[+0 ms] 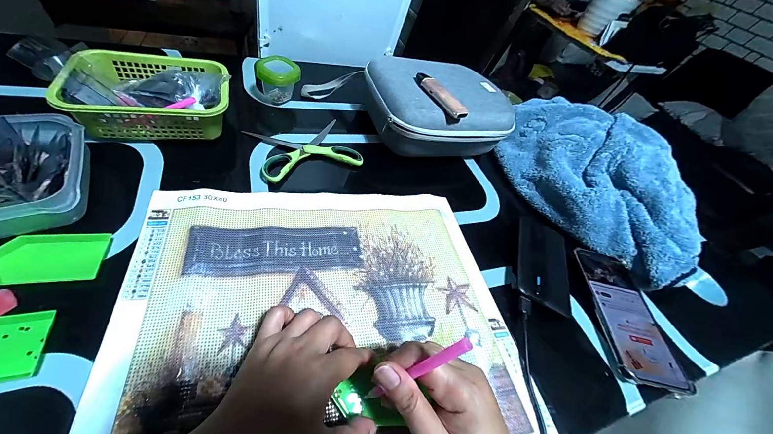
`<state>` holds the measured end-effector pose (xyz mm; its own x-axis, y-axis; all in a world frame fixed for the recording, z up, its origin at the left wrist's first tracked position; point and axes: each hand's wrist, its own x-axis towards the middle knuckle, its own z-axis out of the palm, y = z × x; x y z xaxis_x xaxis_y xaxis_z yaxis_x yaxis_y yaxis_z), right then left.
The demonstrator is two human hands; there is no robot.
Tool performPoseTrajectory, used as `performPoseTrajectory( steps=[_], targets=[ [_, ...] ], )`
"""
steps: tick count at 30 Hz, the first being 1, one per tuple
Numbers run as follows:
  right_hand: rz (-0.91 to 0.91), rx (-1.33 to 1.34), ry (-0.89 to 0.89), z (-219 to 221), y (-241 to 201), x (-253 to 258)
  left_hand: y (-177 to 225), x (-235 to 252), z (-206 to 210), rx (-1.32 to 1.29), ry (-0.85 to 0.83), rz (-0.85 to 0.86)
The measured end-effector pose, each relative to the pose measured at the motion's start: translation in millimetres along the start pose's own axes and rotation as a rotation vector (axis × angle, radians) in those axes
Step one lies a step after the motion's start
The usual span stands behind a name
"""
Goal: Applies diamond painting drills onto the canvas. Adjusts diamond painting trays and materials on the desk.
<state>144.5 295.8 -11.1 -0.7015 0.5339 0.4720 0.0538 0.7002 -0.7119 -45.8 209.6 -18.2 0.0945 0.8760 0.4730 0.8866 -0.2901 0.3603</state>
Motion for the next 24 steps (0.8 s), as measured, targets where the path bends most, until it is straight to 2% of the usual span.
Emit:
performPoseTrajectory(
  steps=[6,9,12,16,19,24],
  targets=[
    [-0.007,-0.018,0.002,2,1,0,0,0,-1,-0.011,-0.008,-0.008],
    [0.050,0.141,0.036,-4,-3,2,0,0,-1,-0.012,-0.019,-0.011],
    [0.245,0.377,0.194,-19,-6,0,-1,-1,0,-0.029,-0.033,-0.017],
    [0.443,0.515,0.416,-46,6,-13,0,1,-5,-0.079,-0.092,-0.036],
    [0.472,0.433,0.434,-51,14,-27,2,3,-11,-0.101,-0.153,-0.050],
    [0.337,0.173,0.349,-49,18,-36,3,5,-16,-0.128,-0.194,-0.062]
  ],
)
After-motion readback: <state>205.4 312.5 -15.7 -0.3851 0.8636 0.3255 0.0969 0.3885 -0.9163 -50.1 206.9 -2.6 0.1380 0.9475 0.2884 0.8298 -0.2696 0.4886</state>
